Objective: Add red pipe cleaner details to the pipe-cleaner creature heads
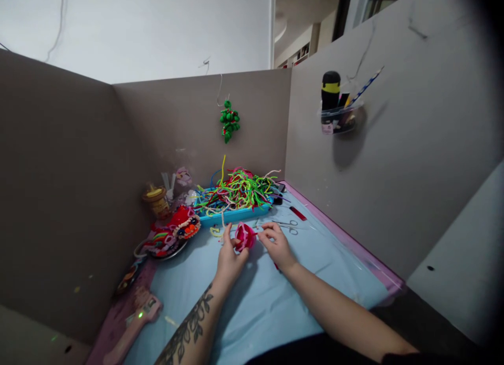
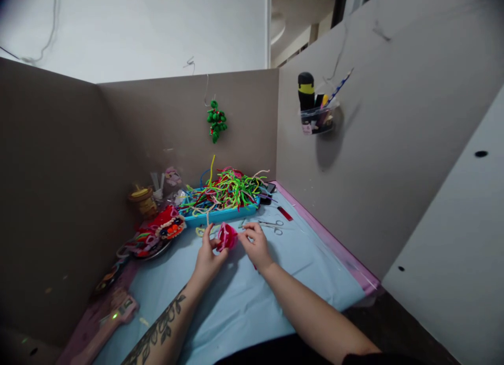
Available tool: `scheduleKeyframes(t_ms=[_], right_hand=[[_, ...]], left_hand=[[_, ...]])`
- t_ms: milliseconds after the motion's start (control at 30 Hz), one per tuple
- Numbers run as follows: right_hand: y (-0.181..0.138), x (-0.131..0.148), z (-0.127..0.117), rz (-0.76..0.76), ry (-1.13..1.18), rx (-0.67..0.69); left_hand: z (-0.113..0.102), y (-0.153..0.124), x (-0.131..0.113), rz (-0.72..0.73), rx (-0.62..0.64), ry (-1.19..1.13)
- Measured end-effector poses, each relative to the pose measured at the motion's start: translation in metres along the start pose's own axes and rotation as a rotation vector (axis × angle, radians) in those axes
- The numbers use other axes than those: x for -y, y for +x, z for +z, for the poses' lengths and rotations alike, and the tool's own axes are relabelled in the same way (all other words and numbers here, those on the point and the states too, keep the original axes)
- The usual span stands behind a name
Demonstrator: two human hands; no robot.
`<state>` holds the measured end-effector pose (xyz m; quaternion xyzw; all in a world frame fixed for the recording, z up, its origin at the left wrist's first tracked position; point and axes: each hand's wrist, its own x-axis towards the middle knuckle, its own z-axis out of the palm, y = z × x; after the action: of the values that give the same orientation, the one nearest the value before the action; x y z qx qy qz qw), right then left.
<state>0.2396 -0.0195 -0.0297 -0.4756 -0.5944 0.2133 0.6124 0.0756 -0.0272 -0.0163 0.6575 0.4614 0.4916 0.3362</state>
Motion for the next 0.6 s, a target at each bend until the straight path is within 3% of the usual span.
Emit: scheduleKeyframes(t_ms=[300, 467, 600], right_hand=[[0.017, -0.012, -0.024, -0.017, -0.006, -0.291], [0.014, -0.002, -0.028, -0.123, 0.002, -0.296], [0.011, 0.006, -0.029, -0.123, 0.051, -0.275]], left_hand=[[0.001, 0.003, 0.005, -0.036, 0.049, 0.080], [0.001, 0.007, 0.006, -0.071, 0.011, 0.020], [-0.002, 0.010, 0.009, -0.084, -0.052, -0.023]])
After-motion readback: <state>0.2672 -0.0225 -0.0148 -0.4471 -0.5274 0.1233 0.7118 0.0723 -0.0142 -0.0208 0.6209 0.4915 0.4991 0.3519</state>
